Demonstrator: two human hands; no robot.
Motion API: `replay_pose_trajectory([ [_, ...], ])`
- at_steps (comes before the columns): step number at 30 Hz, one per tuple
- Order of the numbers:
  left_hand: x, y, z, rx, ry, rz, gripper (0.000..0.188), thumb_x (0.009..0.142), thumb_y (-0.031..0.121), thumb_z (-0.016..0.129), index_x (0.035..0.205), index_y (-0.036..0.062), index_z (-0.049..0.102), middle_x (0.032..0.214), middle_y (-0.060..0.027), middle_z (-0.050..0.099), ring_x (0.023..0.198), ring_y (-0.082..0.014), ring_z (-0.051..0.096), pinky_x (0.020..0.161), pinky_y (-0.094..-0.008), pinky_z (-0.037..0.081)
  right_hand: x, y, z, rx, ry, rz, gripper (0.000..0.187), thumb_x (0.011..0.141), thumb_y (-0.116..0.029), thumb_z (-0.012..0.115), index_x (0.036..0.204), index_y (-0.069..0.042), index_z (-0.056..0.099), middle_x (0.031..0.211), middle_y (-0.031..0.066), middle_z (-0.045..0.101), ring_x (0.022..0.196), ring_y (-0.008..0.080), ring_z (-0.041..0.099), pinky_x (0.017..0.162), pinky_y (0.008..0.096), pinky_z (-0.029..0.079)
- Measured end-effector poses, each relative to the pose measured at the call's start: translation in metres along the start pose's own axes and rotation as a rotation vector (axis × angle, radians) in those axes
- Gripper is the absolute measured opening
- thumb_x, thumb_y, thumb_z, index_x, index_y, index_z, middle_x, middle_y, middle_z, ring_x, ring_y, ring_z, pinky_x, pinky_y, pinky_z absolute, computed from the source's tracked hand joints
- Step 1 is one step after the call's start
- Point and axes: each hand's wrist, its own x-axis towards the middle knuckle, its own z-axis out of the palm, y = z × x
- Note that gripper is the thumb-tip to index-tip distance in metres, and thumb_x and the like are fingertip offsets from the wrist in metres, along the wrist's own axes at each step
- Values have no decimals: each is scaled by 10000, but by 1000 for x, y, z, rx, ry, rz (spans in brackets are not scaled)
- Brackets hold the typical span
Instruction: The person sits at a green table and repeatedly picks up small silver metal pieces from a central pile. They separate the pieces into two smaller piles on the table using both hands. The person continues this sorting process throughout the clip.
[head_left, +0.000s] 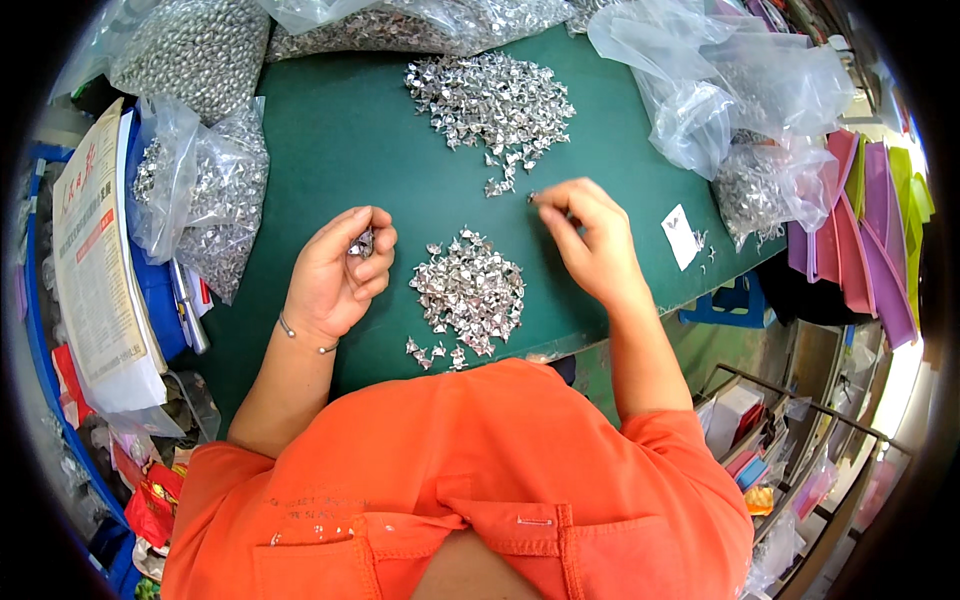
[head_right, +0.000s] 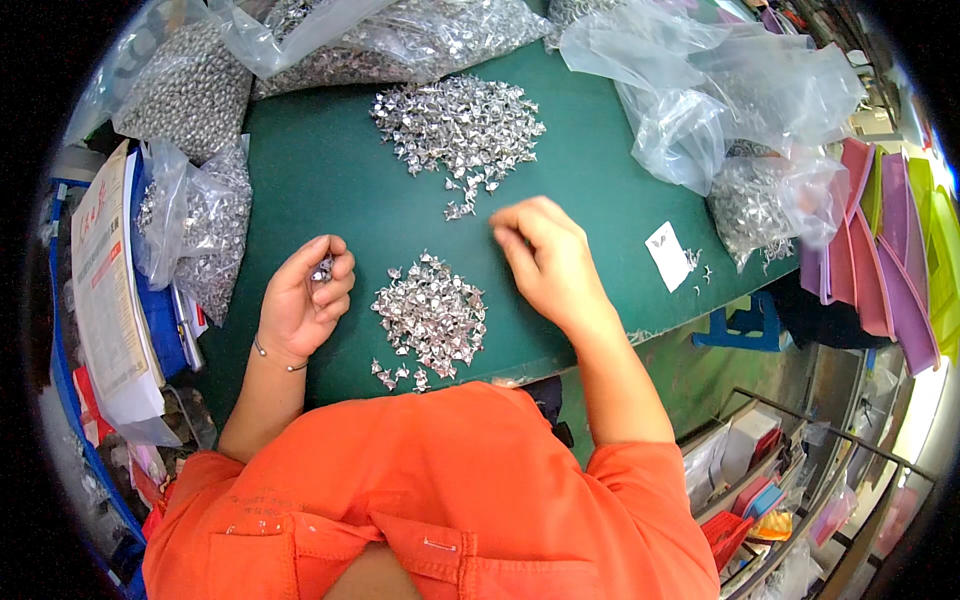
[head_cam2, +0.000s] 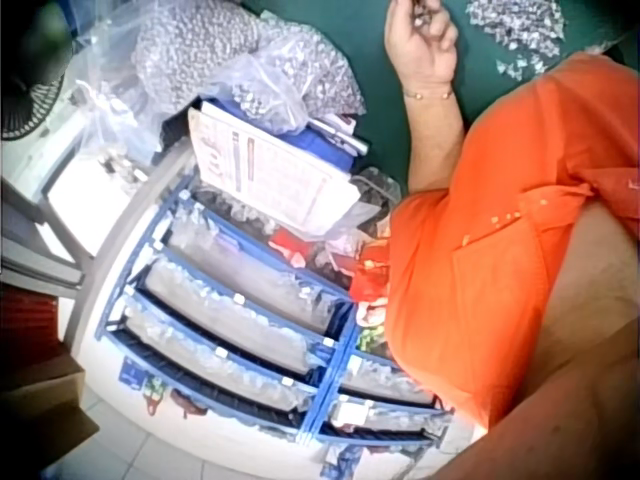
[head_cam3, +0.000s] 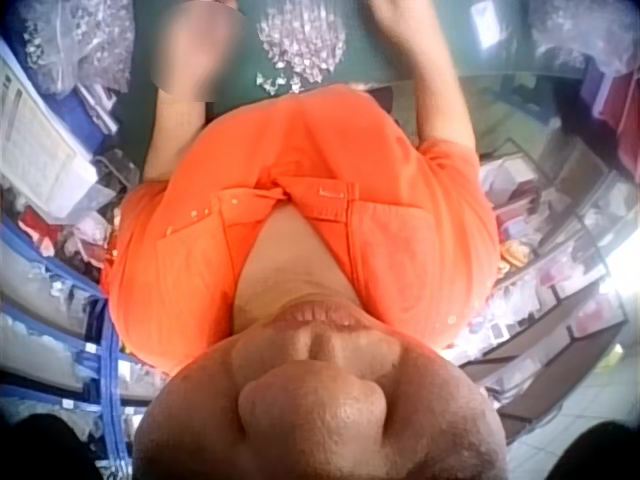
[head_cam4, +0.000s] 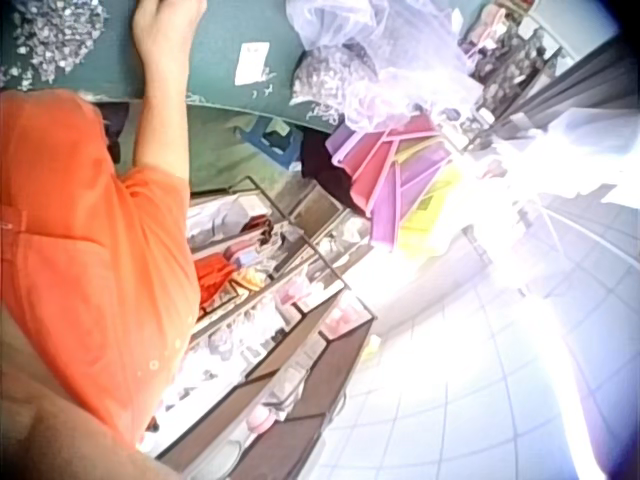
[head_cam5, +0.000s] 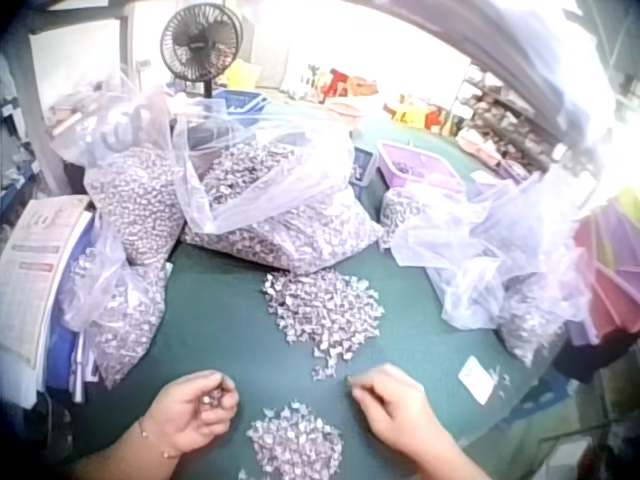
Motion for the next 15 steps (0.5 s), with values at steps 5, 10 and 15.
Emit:
replay_pose_trajectory([
  [5, 1, 0, 0, -10, 6, -11, 221, 940, 194, 397, 940, 33, 549, 763, -38, 500, 506, -51, 372, 378, -172, 290, 6, 12, 16, -72, 47, -4, 112, 752, 14, 627, 863, -5, 617, 846, 87, 580, 714, 218, 586, 643, 279, 481],
  [10, 1, 0, 0, 8, 11, -5, 218, 940, 192, 395, 944, 32, 544, 765, -38, 498, 508, -52, 373, 379, -173, 291, -4, 12, 6, 731, -39, 278, 149, 748, 88, 628, 880, 18, 622, 924, 45, 571, 812, 102, 570, 677, 217, 492],
  [15, -1, 0, -1, 5, 13, 1, 218, 939, 192, 396, 943, 31, 542, 767, -37, 498, 511, -53, 377, 380, -173, 291, -10, 4, -2, 777, -206, 178, 138, 749, 81, 629, 871, 17, 629, 957, 72, 580, 828, 124, 573, 701, 226, 489],
])
